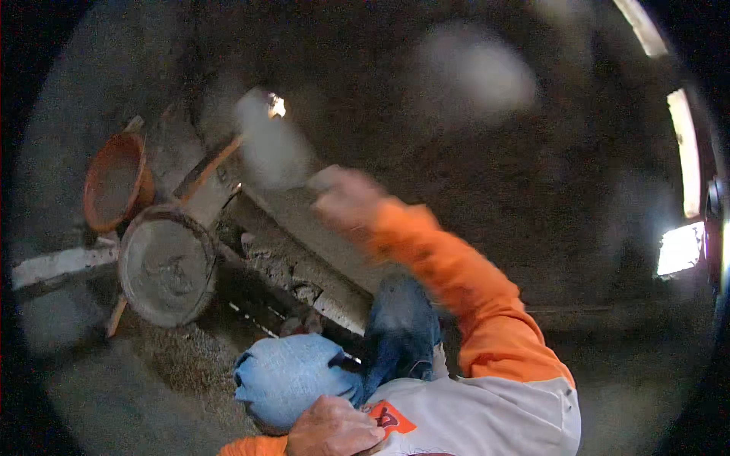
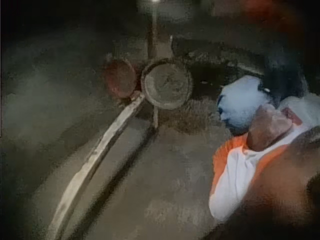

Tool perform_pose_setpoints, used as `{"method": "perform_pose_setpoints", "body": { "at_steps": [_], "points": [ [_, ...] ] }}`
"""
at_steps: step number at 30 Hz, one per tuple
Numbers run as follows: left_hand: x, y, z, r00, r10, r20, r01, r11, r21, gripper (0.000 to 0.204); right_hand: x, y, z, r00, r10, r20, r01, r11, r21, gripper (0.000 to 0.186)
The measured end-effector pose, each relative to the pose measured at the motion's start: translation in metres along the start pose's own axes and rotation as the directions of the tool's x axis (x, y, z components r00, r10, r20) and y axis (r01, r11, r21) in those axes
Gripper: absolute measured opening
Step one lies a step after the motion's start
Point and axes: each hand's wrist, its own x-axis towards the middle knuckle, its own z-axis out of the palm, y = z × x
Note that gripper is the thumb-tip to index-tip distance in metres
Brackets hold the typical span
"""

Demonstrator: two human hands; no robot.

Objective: Scooping mortar from a pan and applying it to a wall using a masonry trowel.

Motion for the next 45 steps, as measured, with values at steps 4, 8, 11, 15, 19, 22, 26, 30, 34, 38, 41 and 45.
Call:
{"method": "perform_pose_setpoints", "body": {
  "at_steps": [4, 8, 11, 15, 19, 22, 26, 30, 34, 38, 41, 45],
  "points": [
    [0.007, 0.011, 0.001, 0.997, -0.037, -0.071, 0.037, 0.999, -0.009, 0.013, 0.110, -0.005, 0.111, 0.883, -0.414, 0.221, 0.468, 0.741, -0.482, 0.044],
    [0.010, 0.021, -0.012, 0.911, -0.270, -0.311, 0.314, 0.944, 0.101, 0.016, 0.165, -0.043, 0.157, 0.952, -0.212, 0.220, 0.291, 0.848, -0.443, 0.027],
    [0.036, 0.014, -0.019, 0.144, -0.570, -0.809, 0.989, 0.117, 0.094, 0.018, 0.171, -0.037, 0.195, 0.896, -0.270, 0.352, 0.444, 0.530, -0.722, 0.030],
    [0.065, -0.011, -0.027, -0.741, 0.034, -0.670, 0.488, -0.659, -0.573, 0.021, 0.158, -0.056, 0.197, 0.844, -0.232, 0.484, 0.512, 0.618, -0.596, 0.034],
    [0.050, -0.019, -0.024, -0.775, 0.110, -0.622, 0.400, -0.677, -0.618, 0.021, 0.156, -0.051, 0.204, 0.919, -0.100, 0.382, 0.335, 0.710, -0.620, 0.038],
    [0.048, -0.032, -0.019, -0.758, 0.121, -0.640, 0.402, -0.687, -0.606, 0.022, 0.142, -0.041, 0.214, 0.823, -0.333, 0.461, 0.554, 0.651, -0.519, 0.034],
    [0.048, -0.033, -0.020, -0.746, 0.127, -0.653, 0.399, -0.700, -0.592, 0.023, 0.151, -0.029, 0.216, 0.840, -0.401, 0.364, 0.542, 0.631, -0.555, 0.039],
    [0.045, -0.034, -0.022, -0.724, 0.153, -0.673, 0.392, -0.711, -0.584, 0.023, 0.146, -0.037, 0.211, 0.823, -0.408, 0.395, 0.555, 0.727, -0.405, 0.040],
    [0.059, -0.022, -0.022, -0.688, 0.158, -0.708, 0.419, -0.711, -0.565, 0.024, 0.179, 0.006, 0.238, 0.938, -0.262, 0.228, 0.344, 0.782, -0.519, 0.041],
    [0.025, -0.071, 0.029, -0.669, 0.150, -0.728, 0.411, -0.742, -0.530, 0.027, 0.136, -0.020, 0.227, 0.813, -0.359, 0.459, 0.531, 0.781, -0.328, 0.041],
    [0.027, -0.062, 0.026, -0.683, 0.070, -0.727, 0.442, -0.752, -0.488, 0.030, 0.099, -0.019, 0.202, 0.802, -0.448, 0.396, 0.516, 0.853, -0.079, 0.036],
    [0.047, -0.030, 0.006, -0.676, -0.183, -0.714, 0.612, -0.679, -0.405, 0.028, 0.104, -0.016, 0.194, 0.823, -0.521, 0.227, 0.567, 0.768, -0.297, 0.038]
  ]
}}
